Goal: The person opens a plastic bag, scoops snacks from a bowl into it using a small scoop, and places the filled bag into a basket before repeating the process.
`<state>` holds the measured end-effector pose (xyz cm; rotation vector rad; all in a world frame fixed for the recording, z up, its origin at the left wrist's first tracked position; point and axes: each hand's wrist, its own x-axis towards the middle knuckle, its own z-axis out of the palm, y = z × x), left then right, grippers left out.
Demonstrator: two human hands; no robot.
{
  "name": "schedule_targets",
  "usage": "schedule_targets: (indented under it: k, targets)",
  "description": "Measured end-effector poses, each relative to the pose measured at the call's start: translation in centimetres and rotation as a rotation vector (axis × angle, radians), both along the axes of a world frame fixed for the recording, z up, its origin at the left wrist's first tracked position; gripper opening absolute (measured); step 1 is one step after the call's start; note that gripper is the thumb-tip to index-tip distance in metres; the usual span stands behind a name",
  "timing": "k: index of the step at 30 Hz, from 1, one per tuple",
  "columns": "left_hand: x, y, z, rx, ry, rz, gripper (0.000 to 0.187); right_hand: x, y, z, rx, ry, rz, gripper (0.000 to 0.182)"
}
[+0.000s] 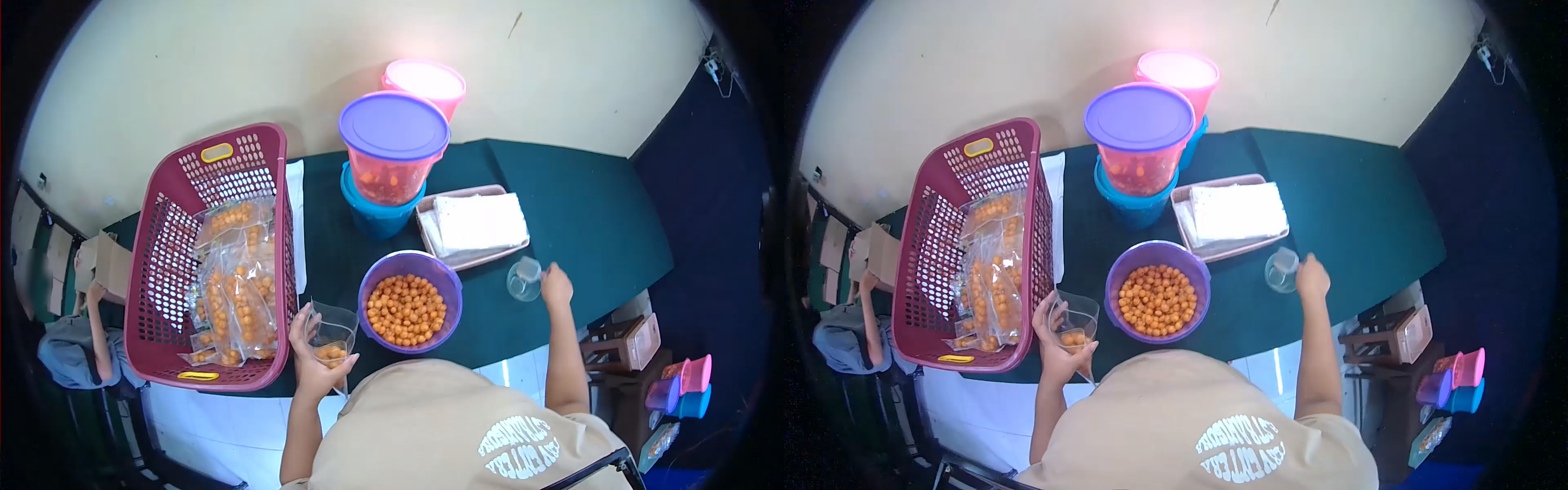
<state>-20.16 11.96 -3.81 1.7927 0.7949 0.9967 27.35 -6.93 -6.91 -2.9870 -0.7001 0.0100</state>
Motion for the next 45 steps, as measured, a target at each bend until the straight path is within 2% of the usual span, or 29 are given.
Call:
schedule_targets:
  k: [5,9,11,13,15,16,18,21,23,26,28,31,34,38,39,41,45]
  targets:
    - [1.2,0.1,-0.3,-0.039,0.067,0.012,0.11,1.2,-2.4,-5.3,0.049,0.187,-0.144,0.021]
    - [1.6,0.2,-0.3,-0.028,0.073,-0.003,0.112,1.3,-2.7,-6.1,0.078,0.23,-0.185,0.022]
    - [1.3,0.2,-0.1,0.016,0.074,0.0,0.11,-0.1,-1.6,-3.4,0.048,0.281,-0.251,0.023]
    - [0.9,0.2,-0.6,0.06,0.073,0.031,0.113,-2.6,0.9,-0.4,0.133,-0.082,-0.243,0.028]
    - [0.5,-0.2,-1.1,0.074,0.104,0.06,0.113,-2.4,5.3,1.3,0.602,-0.04,0.199,0.038]
    - [0.4,-0.5,-1.2,0.045,0.095,0.045,0.113,-6.2,8.6,6.8,0.644,-0.09,0.424,0.043]
    - [0.4,-1.1,-0.9,-0.001,0.105,-0.006,0.112,-11.2,14.6,13.5,0.785,-0.231,0.812,0.043]
    - [0.7,-1.6,0.7,0.071,0.127,-0.042,0.112,-13.6,22.3,15.4,0.749,-0.408,0.91,0.04]
    - [0.7,-1.5,0.2,0.113,0.099,-0.042,0.112,-12.9,26.0,14.4,0.709,-0.393,0.917,0.036]
    - [0.4,-2.0,-0.1,0.153,0.099,-0.009,0.112,-12.4,27.3,13.8,0.688,-0.335,0.929,0.028]
    - [0.1,-2.3,-0.1,0.173,0.11,-0.022,0.113,-13.1,26.0,14.0,0.81,-0.339,0.972,0.021]
    - [-0.8,-2.3,-1.0,0.126,0.053,0.027,0.113,-16.0,19.2,14.5,0.747,-0.302,1.094,0.019]
    - [-1.2,-2.1,-1.2,0.13,0.048,0.06,0.112,-18.3,11.7,11.3,0.558,-0.216,1.253,0.017]
    - [-0.6,-1.0,-1.3,0.156,0.024,0.033,0.111,-19.5,4.7,4.7,0.399,-0.01,1.323,0.015]
    - [-0.3,-0.7,-1.2,0.165,0.018,0.022,0.11,-20.0,4.0,3.9,0.396,-0.009,1.314,0.015]
    - [0.5,-0.1,-0.8,0.166,0.024,0.011,0.11,-21.1,3.1,2.5,0.399,0.166,1.339,0.016]
    - [1.8,0.7,0.0,0.243,-0.007,-0.051,0.114,-21.6,3.8,1.0,0.476,0.195,1.264,0.017]
